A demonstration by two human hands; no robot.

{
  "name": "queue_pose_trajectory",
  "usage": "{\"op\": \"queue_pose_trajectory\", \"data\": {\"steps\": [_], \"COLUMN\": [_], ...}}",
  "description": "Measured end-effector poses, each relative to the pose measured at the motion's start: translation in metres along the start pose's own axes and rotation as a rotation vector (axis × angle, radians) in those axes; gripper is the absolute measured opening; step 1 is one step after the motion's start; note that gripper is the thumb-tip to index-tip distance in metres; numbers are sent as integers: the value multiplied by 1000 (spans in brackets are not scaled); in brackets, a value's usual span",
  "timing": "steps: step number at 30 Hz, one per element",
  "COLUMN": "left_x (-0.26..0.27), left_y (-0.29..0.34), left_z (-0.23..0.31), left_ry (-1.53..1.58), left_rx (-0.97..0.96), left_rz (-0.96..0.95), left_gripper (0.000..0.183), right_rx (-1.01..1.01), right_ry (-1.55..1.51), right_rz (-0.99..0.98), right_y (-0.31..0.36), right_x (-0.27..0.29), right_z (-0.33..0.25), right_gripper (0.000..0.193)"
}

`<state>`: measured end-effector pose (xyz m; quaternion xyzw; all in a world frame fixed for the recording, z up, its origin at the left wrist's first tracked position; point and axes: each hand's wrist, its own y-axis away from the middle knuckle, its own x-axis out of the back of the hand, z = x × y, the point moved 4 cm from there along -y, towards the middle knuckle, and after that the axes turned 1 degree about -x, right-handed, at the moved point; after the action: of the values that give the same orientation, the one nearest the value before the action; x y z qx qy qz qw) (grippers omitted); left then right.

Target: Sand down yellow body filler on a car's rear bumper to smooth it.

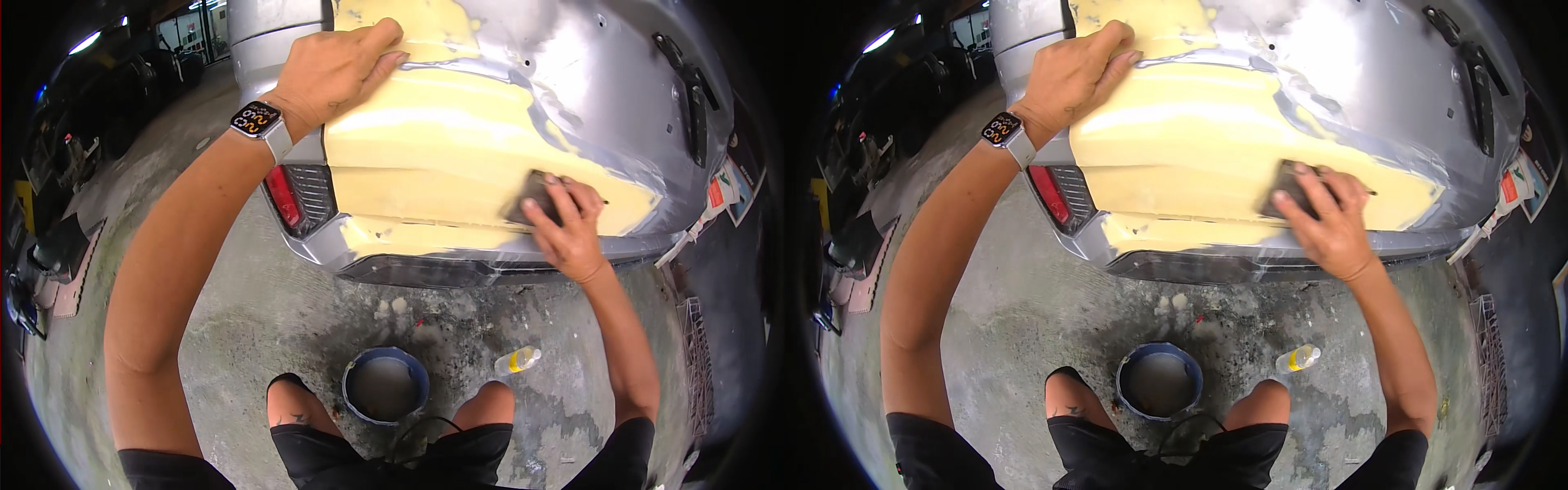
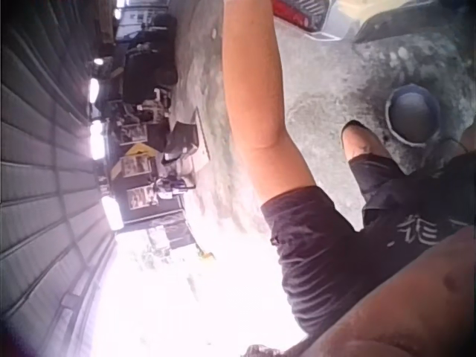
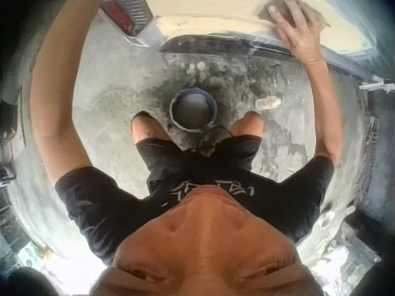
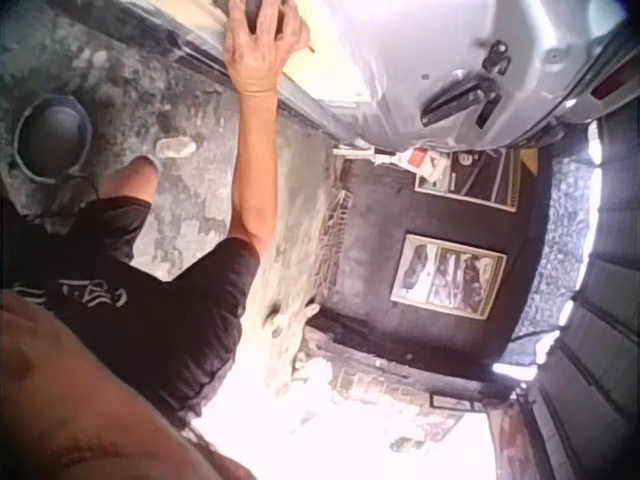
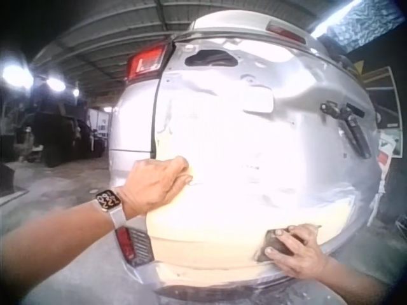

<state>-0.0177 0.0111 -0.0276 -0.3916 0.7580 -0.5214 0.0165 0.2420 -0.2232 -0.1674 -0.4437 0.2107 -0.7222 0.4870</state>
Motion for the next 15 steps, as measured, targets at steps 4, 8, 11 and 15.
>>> {"op": "queue_pose_trajectory", "data": {"steps": [4, 8, 11, 15], "left_x": [1, -1, -2, 3], "left_y": [0, -5, 4, 3], "left_z": [-2, -6, -11, -7], "left_ry": [-35, -33, -45, -42], "left_rx": [-38, -62, -45, -23], "left_rz": [-24, -75, -94, -104], "left_gripper": [22, 24, 25, 26], "right_rx": [69, 114, 122, 5], "right_ry": [-75, -122, -212, -48], "right_rz": [-48, 121, 58, -78], "right_y": [-97, -155, -145, -55], "right_x": [-40, -67, -65, -19], "right_z": [-82, -134, -123, -43], "right_gripper": [41, 41, 42, 54]}}
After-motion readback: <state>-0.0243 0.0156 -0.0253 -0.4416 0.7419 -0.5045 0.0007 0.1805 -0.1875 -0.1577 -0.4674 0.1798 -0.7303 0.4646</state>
